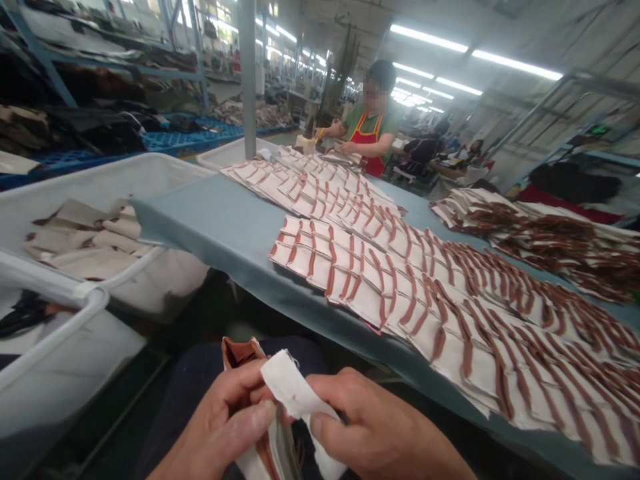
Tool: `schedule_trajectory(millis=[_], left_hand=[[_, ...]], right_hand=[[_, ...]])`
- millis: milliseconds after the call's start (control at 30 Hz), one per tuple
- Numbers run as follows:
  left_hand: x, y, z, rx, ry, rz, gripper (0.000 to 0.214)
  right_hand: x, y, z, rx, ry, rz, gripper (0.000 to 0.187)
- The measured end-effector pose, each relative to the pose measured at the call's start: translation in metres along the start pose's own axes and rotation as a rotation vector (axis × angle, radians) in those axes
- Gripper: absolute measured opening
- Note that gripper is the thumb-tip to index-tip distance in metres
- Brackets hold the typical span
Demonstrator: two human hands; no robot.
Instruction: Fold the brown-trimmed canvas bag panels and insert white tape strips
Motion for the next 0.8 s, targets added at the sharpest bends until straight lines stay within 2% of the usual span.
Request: schedule_trajectory(millis=[67, 167, 233, 267, 333, 400, 433, 500, 533, 633, 800], left_hand=[[0.001, -0.005, 0.005, -0.059, 0.036, 0.045, 0.057], [0.004, -0.018, 0.008, -0.100, 0.013, 0.205, 0.059], [0.007, -0.022, 0.007, -0.098, -0.020, 0.280, 0.056], [0.008, -0.024, 0.007, -0.102, -0.033, 0.309, 0.055], [0.010, -0.029, 0.005, -0.139, -0.037, 0.371, 0.052], [0.009, -0.036, 0.005, -0.214, 0.000, 0.431, 0.051], [0.008, -0.037, 0.006, -0.257, 0.031, 0.437, 0.050], [0.004, -0.034, 0.010, -0.334, 0.106, 0.389, 0.046], [0.003, -0.031, 0.012, -0.365, 0.150, 0.355, 0.043], [0.003, -0.026, 0.024, -0.435, 0.285, 0.326, 0.036], [0.008, -0.028, 0.030, -0.492, 0.420, 0.347, 0.037]], right_hand=[[-0.002, 0.004, -0.002, 0.013, -0.017, 0.001, 0.018], [-0.005, 0.008, 0.002, 0.028, -0.035, 0.003, 0.026], [-0.008, 0.006, 0.008, -0.012, -0.018, 0.036, 0.016], [-0.009, -0.001, 0.010, -0.033, -0.016, 0.114, 0.011], [-0.008, -0.027, 0.007, -0.040, -0.078, 0.408, 0.019], [0.005, -0.047, -0.010, 0.014, -0.252, 0.706, 0.018], [0.012, -0.047, -0.022, 0.044, -0.364, 0.780, 0.018], [0.018, -0.032, -0.041, 0.095, -0.536, 0.802, 0.020], [0.017, -0.023, -0.045, 0.112, -0.570, 0.783, 0.021], [0.008, -0.001, -0.039, 0.096, -0.522, 0.752, 0.020], [0.009, 0.007, -0.024, -0.002, -0.475, 0.786, 0.022]])
Point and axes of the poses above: each hand's wrist, its own x-axis away from the middle knuckle, its own y-axis out of the palm, z = x × y, the point moved 10 cm from there along -x, towards the middle knuckle, and after that the axes turned 13 degrees about z, right-handed, at the moved point
